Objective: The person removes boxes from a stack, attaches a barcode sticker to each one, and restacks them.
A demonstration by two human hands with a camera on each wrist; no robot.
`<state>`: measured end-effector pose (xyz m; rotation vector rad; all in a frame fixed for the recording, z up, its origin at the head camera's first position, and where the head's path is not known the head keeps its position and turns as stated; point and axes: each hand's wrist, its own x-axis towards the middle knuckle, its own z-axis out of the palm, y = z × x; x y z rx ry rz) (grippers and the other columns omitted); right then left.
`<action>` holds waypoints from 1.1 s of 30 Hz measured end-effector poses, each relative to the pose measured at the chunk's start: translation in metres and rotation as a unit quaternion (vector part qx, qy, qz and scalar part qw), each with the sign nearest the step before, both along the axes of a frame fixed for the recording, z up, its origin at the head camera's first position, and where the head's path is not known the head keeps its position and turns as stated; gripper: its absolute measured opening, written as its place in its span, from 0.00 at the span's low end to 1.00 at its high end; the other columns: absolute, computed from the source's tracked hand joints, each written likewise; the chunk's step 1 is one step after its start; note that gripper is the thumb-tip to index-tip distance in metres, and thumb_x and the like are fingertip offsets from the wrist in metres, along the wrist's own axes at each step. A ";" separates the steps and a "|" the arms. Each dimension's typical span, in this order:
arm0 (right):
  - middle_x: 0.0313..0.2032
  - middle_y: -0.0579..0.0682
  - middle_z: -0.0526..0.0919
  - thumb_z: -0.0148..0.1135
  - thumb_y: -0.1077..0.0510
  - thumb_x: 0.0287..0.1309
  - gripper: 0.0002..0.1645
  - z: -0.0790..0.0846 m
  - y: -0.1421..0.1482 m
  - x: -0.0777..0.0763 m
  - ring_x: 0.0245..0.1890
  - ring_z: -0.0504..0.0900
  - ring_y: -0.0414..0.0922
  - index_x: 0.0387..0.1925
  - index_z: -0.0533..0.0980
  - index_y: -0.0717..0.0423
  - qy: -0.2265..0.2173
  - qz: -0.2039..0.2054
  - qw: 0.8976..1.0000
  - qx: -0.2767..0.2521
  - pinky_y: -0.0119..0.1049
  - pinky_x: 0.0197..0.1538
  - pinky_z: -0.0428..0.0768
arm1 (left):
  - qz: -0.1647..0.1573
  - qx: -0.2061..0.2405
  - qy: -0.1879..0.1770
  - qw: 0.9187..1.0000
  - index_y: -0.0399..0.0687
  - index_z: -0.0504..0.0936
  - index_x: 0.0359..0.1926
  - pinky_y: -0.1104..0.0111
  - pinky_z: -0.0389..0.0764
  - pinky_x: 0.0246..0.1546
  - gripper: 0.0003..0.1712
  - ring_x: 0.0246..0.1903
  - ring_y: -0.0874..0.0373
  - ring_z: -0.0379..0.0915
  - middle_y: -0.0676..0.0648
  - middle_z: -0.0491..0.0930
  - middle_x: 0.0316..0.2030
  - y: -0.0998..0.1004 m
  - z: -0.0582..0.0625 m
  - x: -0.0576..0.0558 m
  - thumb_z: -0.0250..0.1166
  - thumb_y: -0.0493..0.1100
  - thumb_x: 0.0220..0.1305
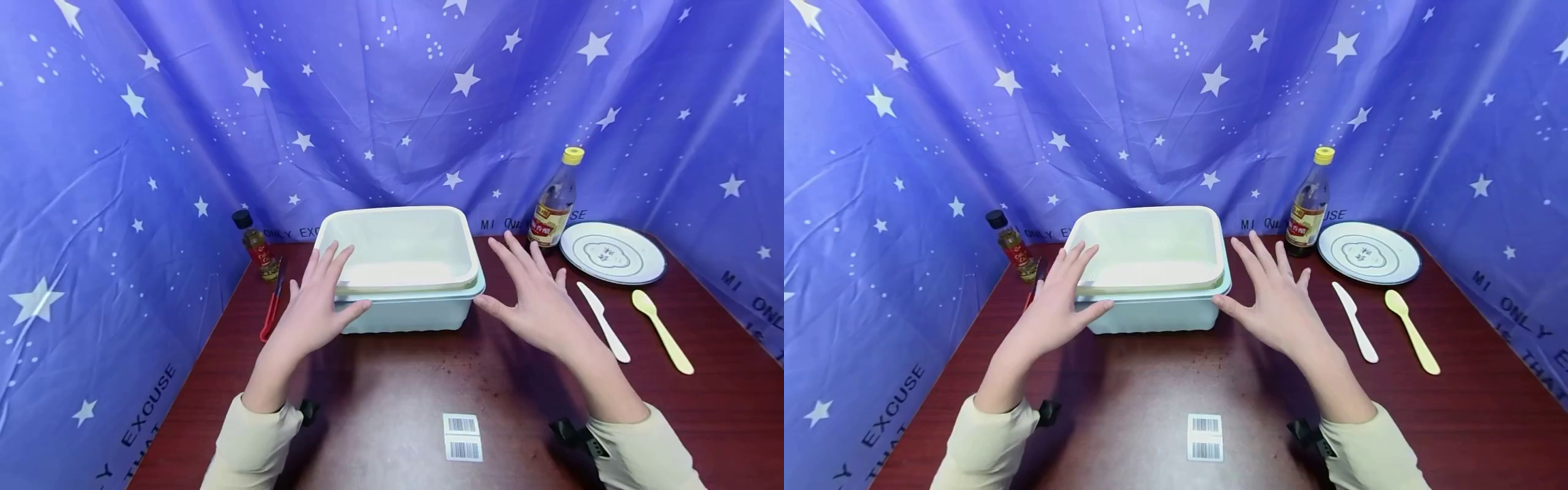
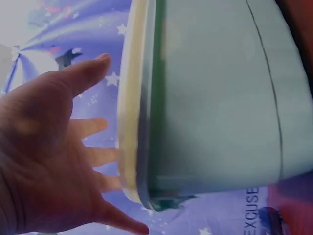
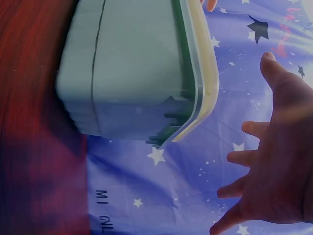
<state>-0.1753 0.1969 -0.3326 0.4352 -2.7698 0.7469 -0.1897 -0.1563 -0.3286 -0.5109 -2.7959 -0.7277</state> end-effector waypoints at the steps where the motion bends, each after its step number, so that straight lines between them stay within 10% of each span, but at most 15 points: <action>1: 0.80 0.45 0.42 0.63 0.30 0.61 0.55 -0.001 0.000 -0.002 0.77 0.37 0.65 0.81 0.48 0.36 -0.006 0.000 1.000 -0.002 0.86 0.56 0.40 | -0.002 0.008 -0.005 1.000 0.63 0.53 0.80 0.20 0.43 0.58 0.52 0.78 0.41 0.30 0.48 0.44 0.80 -0.001 -0.001 -0.002 0.70 0.63 0.62; 26: 0.79 0.59 0.48 0.60 0.24 0.58 0.67 -0.024 -0.017 -0.042 0.77 0.48 0.58 0.81 0.41 0.55 -0.072 0.020 0.997 -0.037 0.63 0.70 0.58 | 0.014 0.110 -0.043 0.993 0.49 0.43 0.81 0.40 0.51 0.71 0.61 0.78 0.41 0.33 0.38 0.36 0.79 -0.024 -0.027 -0.031 0.72 0.60 0.61; 33: 0.72 0.59 0.61 0.67 0.31 0.58 0.64 -0.029 -0.024 -0.048 0.71 0.62 0.54 0.81 0.43 0.51 -0.042 0.065 0.992 -0.095 0.60 0.65 0.67 | -0.004 0.160 -0.058 0.985 0.48 0.40 0.81 0.44 0.57 0.70 0.62 0.74 0.44 0.49 0.38 0.47 0.77 -0.033 -0.027 -0.034 0.72 0.57 0.62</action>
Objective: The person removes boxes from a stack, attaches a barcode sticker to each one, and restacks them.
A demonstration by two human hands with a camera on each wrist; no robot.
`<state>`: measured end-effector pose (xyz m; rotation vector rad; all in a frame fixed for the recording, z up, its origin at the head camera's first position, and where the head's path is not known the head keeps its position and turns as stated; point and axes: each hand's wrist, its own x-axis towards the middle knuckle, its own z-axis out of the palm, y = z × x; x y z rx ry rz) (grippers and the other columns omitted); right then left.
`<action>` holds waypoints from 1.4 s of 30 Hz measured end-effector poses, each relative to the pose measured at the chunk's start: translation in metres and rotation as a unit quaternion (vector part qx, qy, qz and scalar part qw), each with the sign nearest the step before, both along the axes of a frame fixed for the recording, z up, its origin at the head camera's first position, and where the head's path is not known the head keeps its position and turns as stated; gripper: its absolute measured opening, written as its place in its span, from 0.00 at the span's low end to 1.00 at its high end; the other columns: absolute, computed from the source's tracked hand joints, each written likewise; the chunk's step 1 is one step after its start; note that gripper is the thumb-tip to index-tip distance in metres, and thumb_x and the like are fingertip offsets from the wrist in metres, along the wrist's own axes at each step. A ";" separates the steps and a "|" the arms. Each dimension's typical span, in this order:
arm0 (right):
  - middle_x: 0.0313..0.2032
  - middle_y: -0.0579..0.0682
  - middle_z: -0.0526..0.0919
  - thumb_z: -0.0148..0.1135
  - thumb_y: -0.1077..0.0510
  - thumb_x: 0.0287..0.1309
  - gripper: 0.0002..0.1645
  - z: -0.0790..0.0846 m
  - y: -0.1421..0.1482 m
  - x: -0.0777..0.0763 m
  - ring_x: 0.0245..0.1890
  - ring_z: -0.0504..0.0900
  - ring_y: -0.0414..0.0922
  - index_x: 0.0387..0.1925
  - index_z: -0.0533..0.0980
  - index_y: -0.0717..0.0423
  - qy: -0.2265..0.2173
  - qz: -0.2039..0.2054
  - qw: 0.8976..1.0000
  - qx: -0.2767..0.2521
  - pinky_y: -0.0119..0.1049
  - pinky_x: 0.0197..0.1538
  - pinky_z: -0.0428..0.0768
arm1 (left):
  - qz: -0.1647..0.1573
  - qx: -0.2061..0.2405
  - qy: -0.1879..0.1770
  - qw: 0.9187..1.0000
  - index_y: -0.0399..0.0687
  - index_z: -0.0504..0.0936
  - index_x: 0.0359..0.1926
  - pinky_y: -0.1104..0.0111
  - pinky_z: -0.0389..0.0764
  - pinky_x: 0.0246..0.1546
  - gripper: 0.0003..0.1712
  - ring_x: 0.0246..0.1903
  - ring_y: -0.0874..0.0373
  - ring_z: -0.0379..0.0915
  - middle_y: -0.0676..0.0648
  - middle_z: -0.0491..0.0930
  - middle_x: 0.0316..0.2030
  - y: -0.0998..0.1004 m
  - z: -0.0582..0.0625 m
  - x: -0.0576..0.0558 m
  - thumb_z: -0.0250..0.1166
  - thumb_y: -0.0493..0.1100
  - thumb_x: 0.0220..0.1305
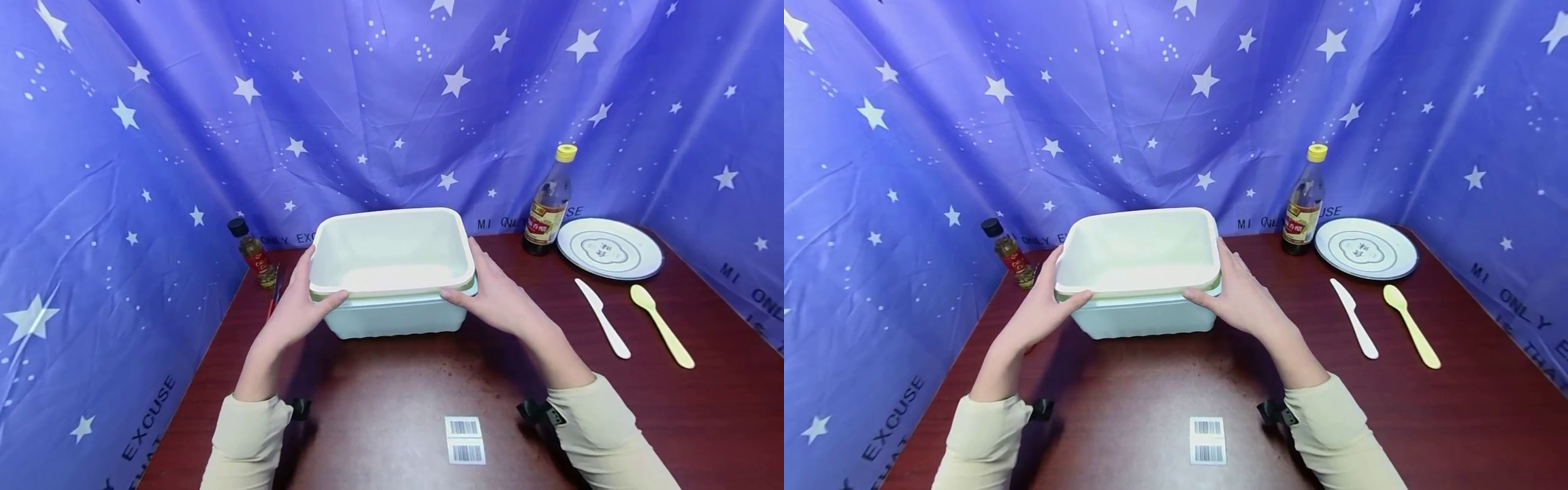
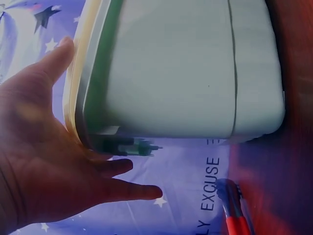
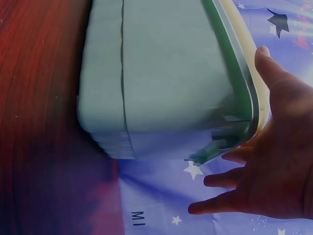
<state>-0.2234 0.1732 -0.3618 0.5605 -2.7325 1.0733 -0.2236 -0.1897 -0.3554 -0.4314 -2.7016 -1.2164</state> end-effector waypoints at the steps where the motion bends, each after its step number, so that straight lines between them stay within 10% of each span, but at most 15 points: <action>1: 0.72 0.60 0.61 0.67 0.31 0.58 0.65 0.000 -0.001 -0.001 0.70 0.63 0.54 0.81 0.42 0.52 0.000 0.001 1.000 -0.003 0.59 0.66 0.67 | -0.002 0.010 -0.005 1.000 0.49 0.39 0.81 0.44 0.58 0.69 0.62 0.73 0.44 0.51 0.39 0.49 0.77 -0.002 0.000 0.000 0.72 0.56 0.62; 14: 0.73 0.58 0.58 0.68 0.41 0.63 0.59 -0.010 -0.006 -0.006 0.70 0.61 0.51 0.80 0.43 0.54 0.026 0.037 0.997 -0.056 0.56 0.70 0.61 | 0.003 0.082 -0.100 0.992 0.53 0.33 0.81 0.44 0.57 0.70 0.65 0.72 0.44 0.55 0.39 0.54 0.76 -0.008 0.001 -0.002 0.72 0.58 0.62; 27: 0.69 0.55 0.61 0.73 0.41 0.58 0.62 -0.011 -0.017 -0.006 0.66 0.64 0.48 0.79 0.45 0.55 0.030 0.036 0.995 -0.093 0.53 0.69 0.63 | -0.088 0.173 -0.057 0.979 0.53 0.61 0.75 0.57 0.74 0.57 0.48 0.55 0.50 0.72 0.44 0.74 0.59 -0.009 0.001 -0.008 0.76 0.40 0.59; 42: 0.72 0.56 0.61 0.70 0.41 0.61 0.61 -0.009 -0.025 -0.004 0.69 0.63 0.54 0.81 0.43 0.50 0.013 0.022 0.993 -0.116 0.58 0.69 0.61 | -0.001 0.159 -0.056 0.986 0.55 0.51 0.79 0.49 0.67 0.63 0.57 0.62 0.49 0.66 0.46 0.66 0.68 -0.015 0.010 -0.001 0.78 0.47 0.57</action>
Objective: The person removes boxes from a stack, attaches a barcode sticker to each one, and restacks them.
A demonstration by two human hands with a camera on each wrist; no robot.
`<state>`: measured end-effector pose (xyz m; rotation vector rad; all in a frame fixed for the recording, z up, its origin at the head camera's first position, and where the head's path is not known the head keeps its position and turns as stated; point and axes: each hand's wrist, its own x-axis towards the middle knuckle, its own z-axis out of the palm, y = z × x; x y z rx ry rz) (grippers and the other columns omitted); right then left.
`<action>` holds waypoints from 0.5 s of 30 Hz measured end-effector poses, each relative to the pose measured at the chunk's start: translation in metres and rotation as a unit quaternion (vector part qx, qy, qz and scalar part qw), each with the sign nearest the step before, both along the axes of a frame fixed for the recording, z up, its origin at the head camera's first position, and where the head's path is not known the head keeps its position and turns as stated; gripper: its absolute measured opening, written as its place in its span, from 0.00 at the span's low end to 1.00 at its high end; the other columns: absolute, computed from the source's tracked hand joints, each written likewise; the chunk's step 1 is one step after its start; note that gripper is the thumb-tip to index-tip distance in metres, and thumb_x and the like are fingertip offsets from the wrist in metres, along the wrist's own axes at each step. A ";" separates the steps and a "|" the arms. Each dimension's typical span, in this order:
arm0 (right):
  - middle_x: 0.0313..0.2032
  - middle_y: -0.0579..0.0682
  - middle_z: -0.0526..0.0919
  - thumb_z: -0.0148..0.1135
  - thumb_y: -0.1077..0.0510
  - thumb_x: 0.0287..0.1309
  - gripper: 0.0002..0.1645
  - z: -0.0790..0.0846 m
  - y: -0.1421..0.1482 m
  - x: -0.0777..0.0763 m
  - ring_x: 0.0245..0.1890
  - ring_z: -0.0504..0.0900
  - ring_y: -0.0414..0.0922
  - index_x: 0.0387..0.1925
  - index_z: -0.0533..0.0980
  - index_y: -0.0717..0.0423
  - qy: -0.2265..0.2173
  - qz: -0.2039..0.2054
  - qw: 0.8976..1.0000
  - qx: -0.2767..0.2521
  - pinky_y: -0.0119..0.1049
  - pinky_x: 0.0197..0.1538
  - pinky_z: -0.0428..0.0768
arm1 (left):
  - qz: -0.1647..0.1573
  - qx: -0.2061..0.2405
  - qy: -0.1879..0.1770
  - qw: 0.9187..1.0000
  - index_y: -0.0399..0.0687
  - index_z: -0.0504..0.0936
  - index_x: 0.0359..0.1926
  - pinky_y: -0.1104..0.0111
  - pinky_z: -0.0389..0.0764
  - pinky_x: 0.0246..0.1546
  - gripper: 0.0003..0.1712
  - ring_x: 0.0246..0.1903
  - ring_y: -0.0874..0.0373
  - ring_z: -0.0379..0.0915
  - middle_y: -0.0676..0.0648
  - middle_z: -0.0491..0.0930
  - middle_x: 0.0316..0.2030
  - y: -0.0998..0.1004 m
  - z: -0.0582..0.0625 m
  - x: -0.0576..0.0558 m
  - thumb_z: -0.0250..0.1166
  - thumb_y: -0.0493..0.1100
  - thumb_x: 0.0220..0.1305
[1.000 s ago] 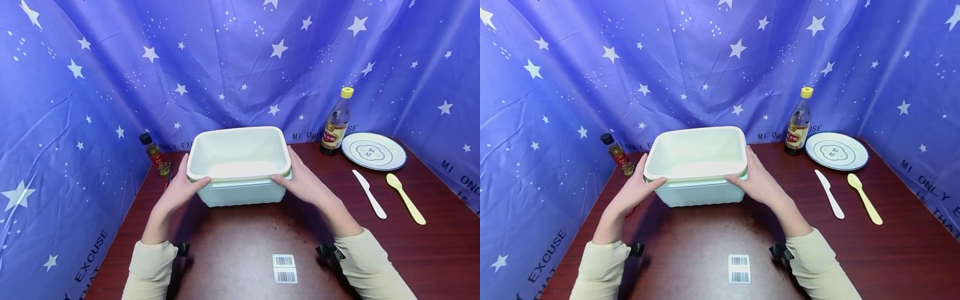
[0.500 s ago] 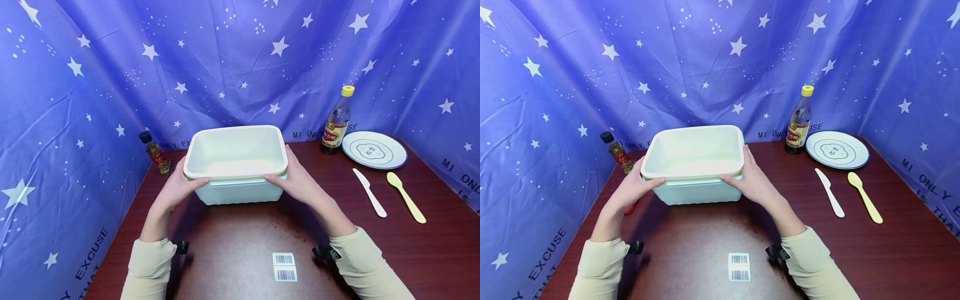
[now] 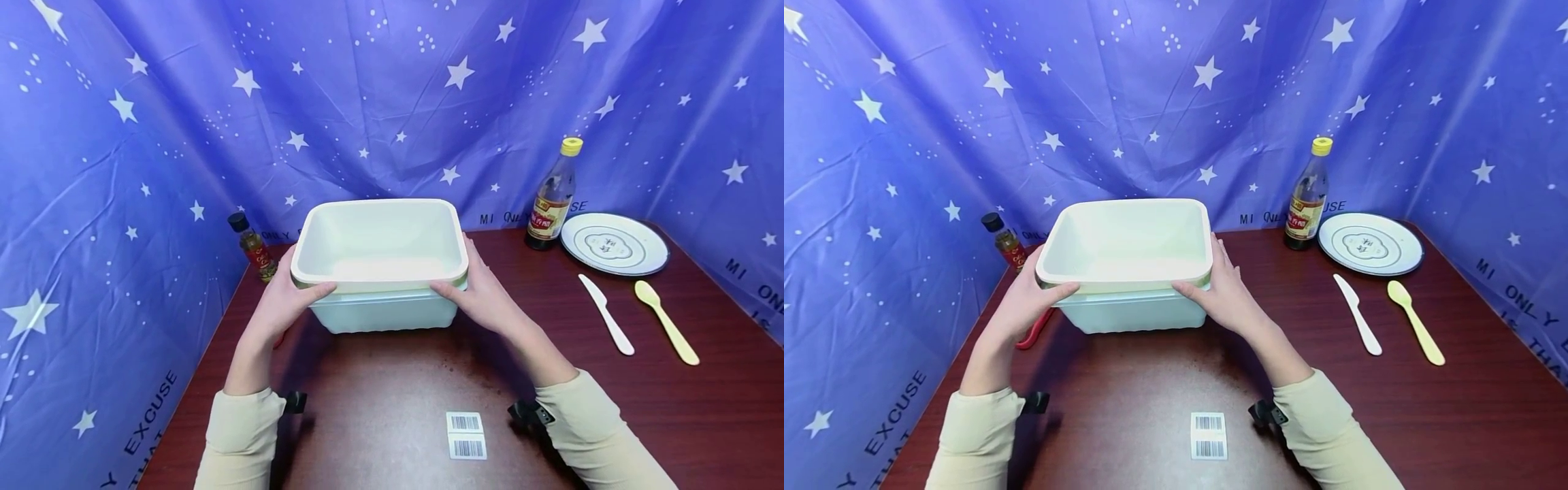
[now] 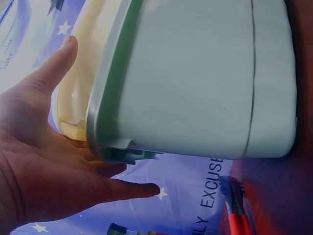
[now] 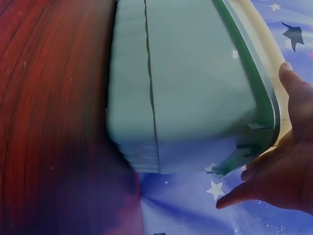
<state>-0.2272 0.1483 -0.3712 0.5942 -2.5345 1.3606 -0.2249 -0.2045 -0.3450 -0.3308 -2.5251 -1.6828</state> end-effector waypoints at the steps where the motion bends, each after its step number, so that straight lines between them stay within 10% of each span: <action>1: 0.73 0.56 0.61 0.70 0.40 0.60 0.61 0.001 -0.001 0.001 0.70 0.63 0.55 0.81 0.43 0.48 0.000 -0.003 1.000 -0.001 0.59 0.69 0.61 | -0.001 0.004 0.006 1.000 0.57 0.51 0.79 0.49 0.67 0.62 0.57 0.63 0.50 0.66 0.47 0.66 0.68 0.000 0.001 0.001 0.78 0.46 0.57; 15: 0.71 0.57 0.64 0.72 0.47 0.61 0.63 0.020 0.001 0.010 0.67 0.66 0.53 0.81 0.38 0.41 0.017 0.029 0.997 -0.065 0.57 0.67 0.63 | -0.024 0.055 0.084 0.995 0.56 0.55 0.77 0.63 0.75 0.55 0.55 0.62 0.49 0.68 0.47 0.68 0.66 0.004 0.020 0.013 0.78 0.38 0.55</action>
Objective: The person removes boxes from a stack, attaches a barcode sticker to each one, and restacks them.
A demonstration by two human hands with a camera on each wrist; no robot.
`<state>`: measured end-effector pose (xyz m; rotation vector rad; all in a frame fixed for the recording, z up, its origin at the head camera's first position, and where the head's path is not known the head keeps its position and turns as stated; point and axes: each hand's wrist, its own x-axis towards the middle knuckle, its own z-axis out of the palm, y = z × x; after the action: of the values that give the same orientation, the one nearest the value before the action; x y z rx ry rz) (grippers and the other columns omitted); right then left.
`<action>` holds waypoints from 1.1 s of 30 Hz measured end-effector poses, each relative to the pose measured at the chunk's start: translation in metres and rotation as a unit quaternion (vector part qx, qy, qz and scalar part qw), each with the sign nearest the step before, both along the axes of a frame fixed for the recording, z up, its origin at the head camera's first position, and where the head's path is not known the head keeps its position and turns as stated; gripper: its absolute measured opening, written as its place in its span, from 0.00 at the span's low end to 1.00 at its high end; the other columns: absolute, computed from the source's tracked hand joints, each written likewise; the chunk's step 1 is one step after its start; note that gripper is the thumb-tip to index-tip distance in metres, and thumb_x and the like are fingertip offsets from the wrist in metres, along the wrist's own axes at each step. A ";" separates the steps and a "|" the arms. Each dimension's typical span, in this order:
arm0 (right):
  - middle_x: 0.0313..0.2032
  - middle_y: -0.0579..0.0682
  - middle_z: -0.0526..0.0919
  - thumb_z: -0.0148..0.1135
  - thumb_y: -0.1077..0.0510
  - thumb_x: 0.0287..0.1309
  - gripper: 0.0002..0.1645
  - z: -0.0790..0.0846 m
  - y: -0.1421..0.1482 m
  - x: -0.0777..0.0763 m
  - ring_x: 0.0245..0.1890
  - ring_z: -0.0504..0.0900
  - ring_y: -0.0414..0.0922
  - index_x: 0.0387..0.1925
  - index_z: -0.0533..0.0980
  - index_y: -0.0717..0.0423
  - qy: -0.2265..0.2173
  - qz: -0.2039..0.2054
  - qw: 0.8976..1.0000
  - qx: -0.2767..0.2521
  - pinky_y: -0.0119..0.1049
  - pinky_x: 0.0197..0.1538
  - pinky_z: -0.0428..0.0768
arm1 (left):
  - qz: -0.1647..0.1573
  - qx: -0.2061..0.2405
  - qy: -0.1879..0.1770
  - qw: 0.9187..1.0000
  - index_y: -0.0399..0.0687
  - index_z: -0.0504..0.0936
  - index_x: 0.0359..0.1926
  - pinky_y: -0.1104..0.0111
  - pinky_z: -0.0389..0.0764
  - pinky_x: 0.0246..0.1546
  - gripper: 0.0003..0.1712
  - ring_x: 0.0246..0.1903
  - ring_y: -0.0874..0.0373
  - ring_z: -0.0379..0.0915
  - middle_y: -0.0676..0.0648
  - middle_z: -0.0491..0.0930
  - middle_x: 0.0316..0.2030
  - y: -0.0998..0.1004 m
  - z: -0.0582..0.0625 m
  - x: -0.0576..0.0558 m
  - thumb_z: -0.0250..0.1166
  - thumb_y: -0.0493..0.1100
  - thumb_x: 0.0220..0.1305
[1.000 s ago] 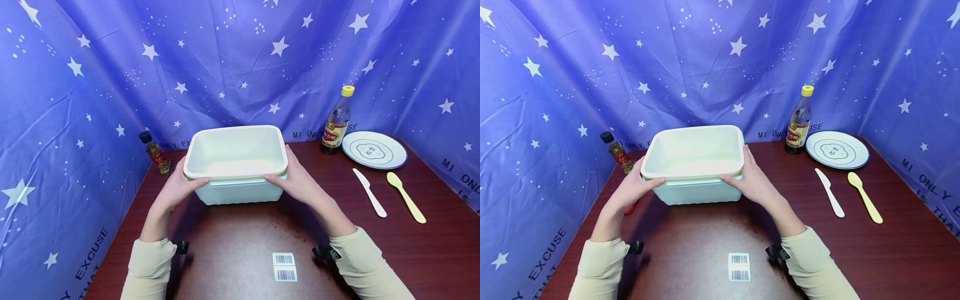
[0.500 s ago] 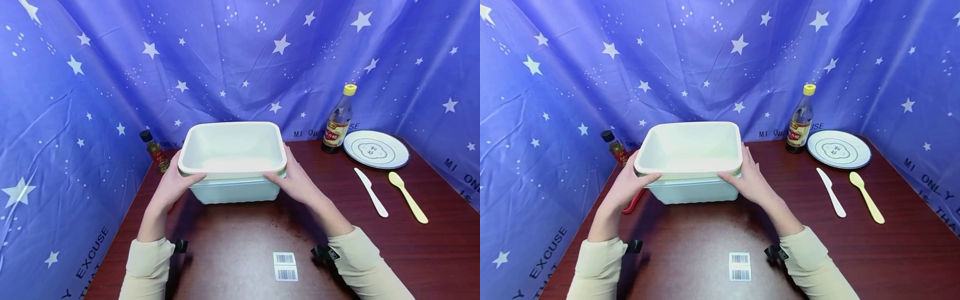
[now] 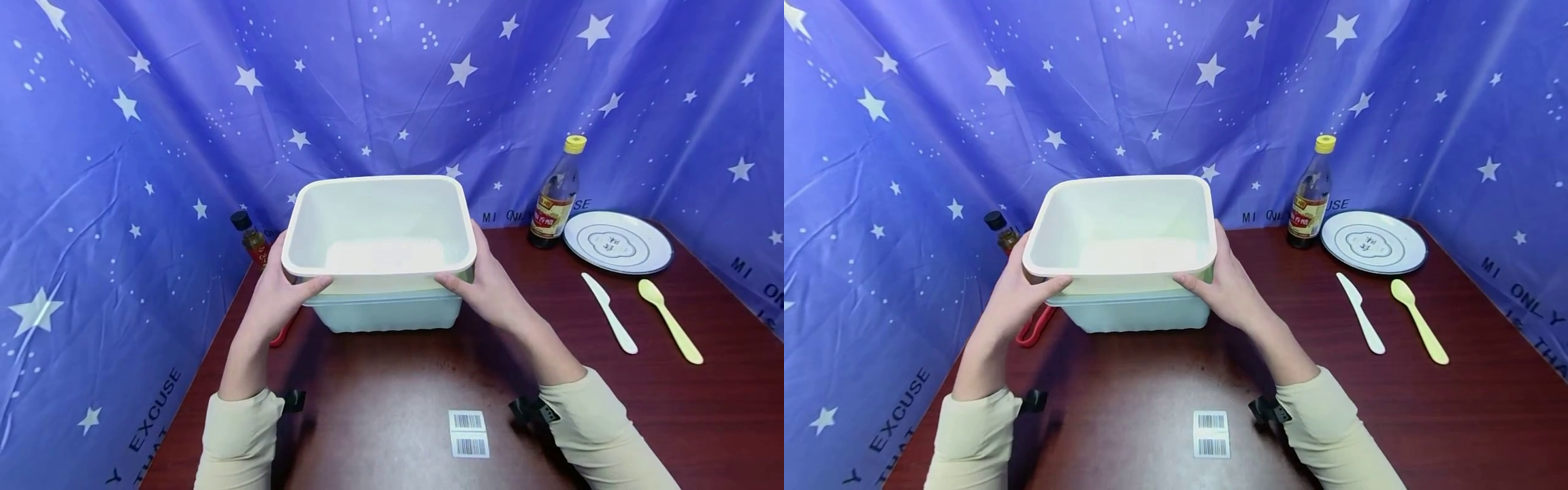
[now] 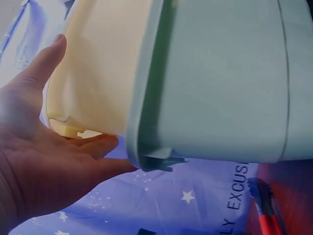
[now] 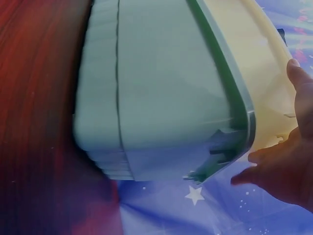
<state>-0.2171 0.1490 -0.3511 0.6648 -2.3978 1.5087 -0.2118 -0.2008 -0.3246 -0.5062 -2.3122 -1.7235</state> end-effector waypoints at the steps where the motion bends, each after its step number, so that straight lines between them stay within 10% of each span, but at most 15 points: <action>1: 0.71 0.57 0.64 0.72 0.48 0.61 0.63 0.002 0.000 0.000 0.68 0.66 0.53 0.81 0.38 0.41 0.006 0.005 1.000 -0.006 0.57 0.67 0.63 | -0.004 0.006 0.005 1.000 0.55 0.55 0.78 0.63 0.75 0.56 0.56 0.63 0.49 0.67 0.47 0.67 0.67 0.000 0.002 0.001 0.78 0.37 0.55; 19: 0.69 0.55 0.65 0.73 0.68 0.56 0.64 0.036 0.006 0.023 0.60 0.73 0.56 0.80 0.41 0.39 0.055 0.060 0.992 -0.096 0.32 0.55 0.77 | -0.078 0.099 0.086 0.988 0.50 0.52 0.78 0.62 0.80 0.53 0.59 0.61 0.38 0.66 0.37 0.63 0.67 0.016 0.038 0.030 0.73 0.23 0.51; 33: 0.71 0.55 0.63 0.73 0.72 0.51 0.67 0.055 0.029 0.045 0.59 0.74 0.55 0.80 0.44 0.41 0.091 0.037 0.990 -0.097 0.30 0.56 0.76 | -0.043 0.064 0.081 0.994 0.48 0.48 0.80 0.57 0.78 0.56 0.61 0.62 0.39 0.68 0.43 0.63 0.69 0.047 0.062 0.056 0.75 0.27 0.53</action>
<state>-0.1717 0.1776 -0.2961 0.8162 -2.0820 1.6097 -0.1563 -0.1540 -0.2630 -0.7013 -2.0823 -1.7835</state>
